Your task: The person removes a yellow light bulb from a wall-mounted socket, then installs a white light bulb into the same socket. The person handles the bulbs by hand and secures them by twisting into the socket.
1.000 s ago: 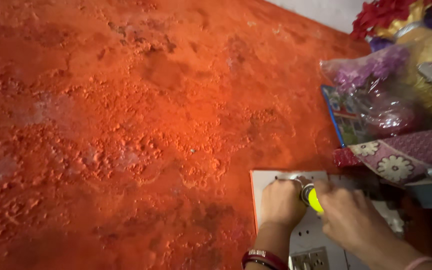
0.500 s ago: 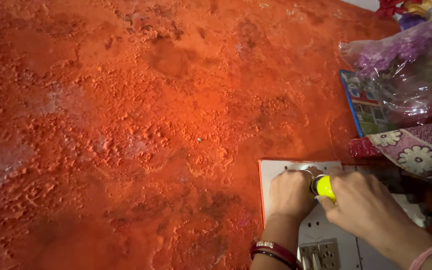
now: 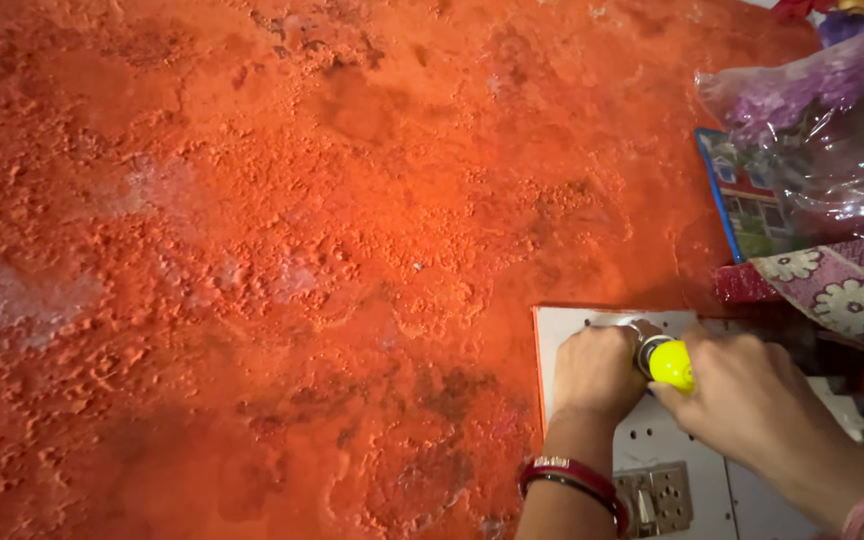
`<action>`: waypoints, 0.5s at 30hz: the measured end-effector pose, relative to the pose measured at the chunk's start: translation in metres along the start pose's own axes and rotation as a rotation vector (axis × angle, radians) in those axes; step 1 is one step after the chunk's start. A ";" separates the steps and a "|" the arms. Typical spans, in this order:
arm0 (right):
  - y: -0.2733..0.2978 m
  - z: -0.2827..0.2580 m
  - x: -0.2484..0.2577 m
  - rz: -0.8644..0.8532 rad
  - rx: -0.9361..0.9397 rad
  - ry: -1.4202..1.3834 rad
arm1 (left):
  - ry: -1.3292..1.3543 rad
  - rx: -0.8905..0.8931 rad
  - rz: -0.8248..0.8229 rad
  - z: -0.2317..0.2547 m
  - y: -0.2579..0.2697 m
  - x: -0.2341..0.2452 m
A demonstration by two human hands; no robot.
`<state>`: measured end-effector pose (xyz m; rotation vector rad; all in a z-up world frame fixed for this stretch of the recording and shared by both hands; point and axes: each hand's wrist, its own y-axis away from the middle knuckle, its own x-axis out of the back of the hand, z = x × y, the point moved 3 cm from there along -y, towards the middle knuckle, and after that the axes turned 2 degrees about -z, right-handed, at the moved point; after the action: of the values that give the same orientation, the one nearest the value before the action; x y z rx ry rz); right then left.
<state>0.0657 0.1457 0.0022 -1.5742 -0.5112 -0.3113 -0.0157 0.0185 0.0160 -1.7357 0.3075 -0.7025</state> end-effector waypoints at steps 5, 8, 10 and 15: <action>0.007 0.000 0.000 -0.049 0.053 0.061 | 0.013 -0.093 -0.081 0.004 -0.003 0.016; 0.013 -0.006 0.010 0.190 0.258 0.024 | -0.138 -0.128 -0.209 0.006 -0.004 0.023; 0.013 -0.005 0.008 0.054 0.176 0.059 | -0.219 -0.233 -0.148 0.008 0.000 0.030; 0.007 -0.007 0.007 0.077 0.200 0.083 | -0.312 -0.368 0.002 0.009 0.006 0.031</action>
<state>0.0759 0.1396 -0.0001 -1.3774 -0.4034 -0.2573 0.0147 0.0064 0.0178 -2.1605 0.2313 -0.3775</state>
